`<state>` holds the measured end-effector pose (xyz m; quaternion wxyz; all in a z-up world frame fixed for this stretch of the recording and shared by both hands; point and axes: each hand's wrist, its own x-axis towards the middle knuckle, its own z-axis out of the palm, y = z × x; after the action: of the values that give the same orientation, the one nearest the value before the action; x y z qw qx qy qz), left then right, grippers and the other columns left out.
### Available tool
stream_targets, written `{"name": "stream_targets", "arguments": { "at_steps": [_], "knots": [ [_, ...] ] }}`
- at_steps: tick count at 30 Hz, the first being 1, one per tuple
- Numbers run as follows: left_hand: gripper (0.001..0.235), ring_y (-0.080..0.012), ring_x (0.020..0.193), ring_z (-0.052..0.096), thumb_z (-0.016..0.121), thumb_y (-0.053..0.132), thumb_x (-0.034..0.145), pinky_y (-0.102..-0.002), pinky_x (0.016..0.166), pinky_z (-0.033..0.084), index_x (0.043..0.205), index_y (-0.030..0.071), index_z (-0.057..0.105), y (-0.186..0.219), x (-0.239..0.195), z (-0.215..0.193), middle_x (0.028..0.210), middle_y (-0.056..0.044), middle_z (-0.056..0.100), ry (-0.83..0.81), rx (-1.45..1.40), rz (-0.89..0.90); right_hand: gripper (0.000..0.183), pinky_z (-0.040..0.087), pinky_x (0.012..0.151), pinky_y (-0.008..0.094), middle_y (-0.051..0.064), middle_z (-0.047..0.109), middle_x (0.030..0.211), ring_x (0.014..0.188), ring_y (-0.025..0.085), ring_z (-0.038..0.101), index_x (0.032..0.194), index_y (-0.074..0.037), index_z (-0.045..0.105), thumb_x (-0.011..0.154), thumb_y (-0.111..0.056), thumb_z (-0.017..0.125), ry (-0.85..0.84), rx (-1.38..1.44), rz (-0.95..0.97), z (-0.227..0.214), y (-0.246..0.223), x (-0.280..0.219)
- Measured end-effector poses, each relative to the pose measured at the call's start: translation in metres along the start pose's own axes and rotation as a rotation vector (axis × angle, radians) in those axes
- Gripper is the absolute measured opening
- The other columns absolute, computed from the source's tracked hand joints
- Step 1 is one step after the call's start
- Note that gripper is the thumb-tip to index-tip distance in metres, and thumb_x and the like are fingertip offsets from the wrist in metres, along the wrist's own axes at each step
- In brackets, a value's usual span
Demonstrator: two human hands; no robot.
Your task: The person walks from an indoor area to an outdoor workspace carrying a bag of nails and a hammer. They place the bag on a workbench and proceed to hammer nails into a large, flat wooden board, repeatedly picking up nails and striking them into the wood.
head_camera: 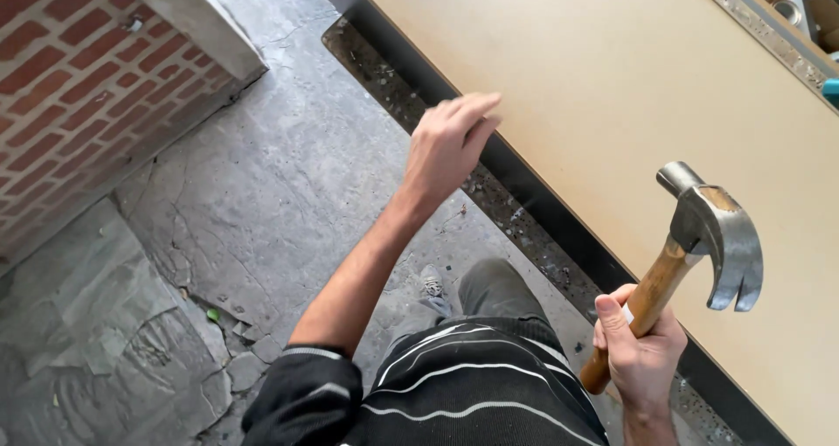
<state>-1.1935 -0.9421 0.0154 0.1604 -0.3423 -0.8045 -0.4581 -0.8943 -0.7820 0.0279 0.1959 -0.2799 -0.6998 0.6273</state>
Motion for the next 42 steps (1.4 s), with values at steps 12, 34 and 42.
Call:
{"name": "stream_targets", "arguments": {
  "at_steps": [12, 34, 42],
  "knots": [
    [0.031, -0.034, 0.112, 0.06, 0.074, 0.025, 0.085, -0.047, 0.095, 0.05, 0.109, 0.006, 0.069, -0.117, 0.184, 0.133, 0.118, -0.012, 0.064, -0.099, 0.255, -0.058, 0.013, 0.041, 0.052, 0.025, 0.003, 0.055, 0.061, 0.052, 0.009, 0.05, 0.094, 0.001, 0.064, 0.095, -0.009, 0.072, 0.052, -0.024, 0.113, 0.074, 0.008, 0.088],
    [0.02, -0.0257, 0.09, 0.071, 0.059, -0.004, 0.095, -0.037, 0.079, 0.058, 0.112, 0.004, 0.065, -0.126, 0.222, 0.038, 0.097, -0.01, 0.074, -0.436, -0.169, -0.177, 0.026, 0.04, 0.054, 0.028, 0.001, 0.058, 0.059, 0.052, 0.011, 0.052, 0.081, -0.007, 0.065, 0.076, -0.024, 0.084, -0.02, -0.075, 0.275, 0.102, 0.129, 0.226],
    [0.023, -0.0186, 0.102, 0.074, 0.064, -0.002, 0.1, -0.03, 0.088, 0.06, 0.121, 0.006, 0.065, -0.158, 0.246, -0.023, 0.113, -0.01, 0.073, -0.433, -0.49, -0.285, 0.031, 0.042, 0.062, 0.03, 0.001, 0.061, 0.067, 0.061, 0.011, 0.054, 0.082, -0.007, 0.067, 0.076, -0.03, 0.086, 0.035, -0.215, 0.261, 0.146, 0.117, 0.235]
  ]
}}
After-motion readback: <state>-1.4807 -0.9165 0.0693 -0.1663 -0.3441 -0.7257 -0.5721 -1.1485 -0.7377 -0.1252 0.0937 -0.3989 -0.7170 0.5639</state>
